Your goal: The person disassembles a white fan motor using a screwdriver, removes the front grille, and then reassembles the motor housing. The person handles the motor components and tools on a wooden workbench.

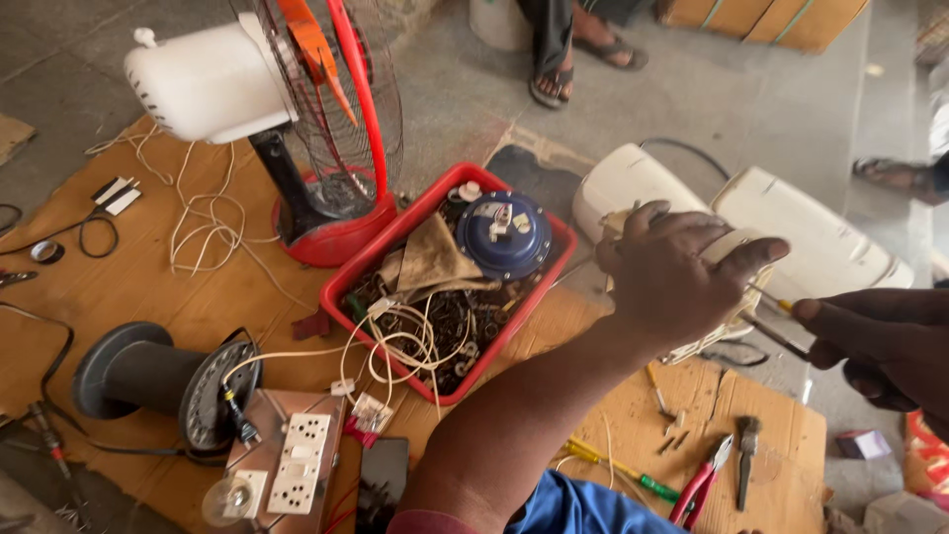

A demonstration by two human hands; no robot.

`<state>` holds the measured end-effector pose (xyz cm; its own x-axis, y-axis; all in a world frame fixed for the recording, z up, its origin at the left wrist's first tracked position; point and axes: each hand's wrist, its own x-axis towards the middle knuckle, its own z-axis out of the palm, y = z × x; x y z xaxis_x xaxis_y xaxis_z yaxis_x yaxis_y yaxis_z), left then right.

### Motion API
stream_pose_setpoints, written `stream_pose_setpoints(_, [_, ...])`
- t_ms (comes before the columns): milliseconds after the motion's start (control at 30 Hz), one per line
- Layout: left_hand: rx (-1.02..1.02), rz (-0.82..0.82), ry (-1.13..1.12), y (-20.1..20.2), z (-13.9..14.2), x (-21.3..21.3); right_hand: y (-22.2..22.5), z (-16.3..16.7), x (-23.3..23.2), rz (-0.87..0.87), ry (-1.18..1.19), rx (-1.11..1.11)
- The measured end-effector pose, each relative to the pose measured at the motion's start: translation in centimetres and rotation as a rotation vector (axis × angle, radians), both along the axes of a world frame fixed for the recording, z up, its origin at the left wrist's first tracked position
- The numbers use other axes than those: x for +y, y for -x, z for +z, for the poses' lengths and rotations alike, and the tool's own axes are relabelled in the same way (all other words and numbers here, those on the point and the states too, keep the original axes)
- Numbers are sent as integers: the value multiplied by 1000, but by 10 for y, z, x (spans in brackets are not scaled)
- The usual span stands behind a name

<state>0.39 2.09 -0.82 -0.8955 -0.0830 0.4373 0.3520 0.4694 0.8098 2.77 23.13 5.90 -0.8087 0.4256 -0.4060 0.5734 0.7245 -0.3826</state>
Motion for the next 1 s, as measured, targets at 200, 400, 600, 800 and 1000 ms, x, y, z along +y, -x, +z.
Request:
stream_pose_setpoints(200, [29, -64, 48, 1, 3, -3, -7, -32, 31, 515, -278, 438])
stream_pose_setpoints(400, [126, -133, 1, 5, -8, 5, -7, -83, 78, 825, -303, 921])
stream_pose_setpoints(600, [101, -54, 47, 4, -18, 5, 27, -79, 96, 180, 303, 225])
stream_pose_setpoints(800, [58, -98, 13, 4, -7, 3, -6, -12, 19, 257, 37, 329])
stream_pose_setpoints(1000, [527, -84, 360, 10, -15, -3, -60, 11, -19, 727, -372, 815])
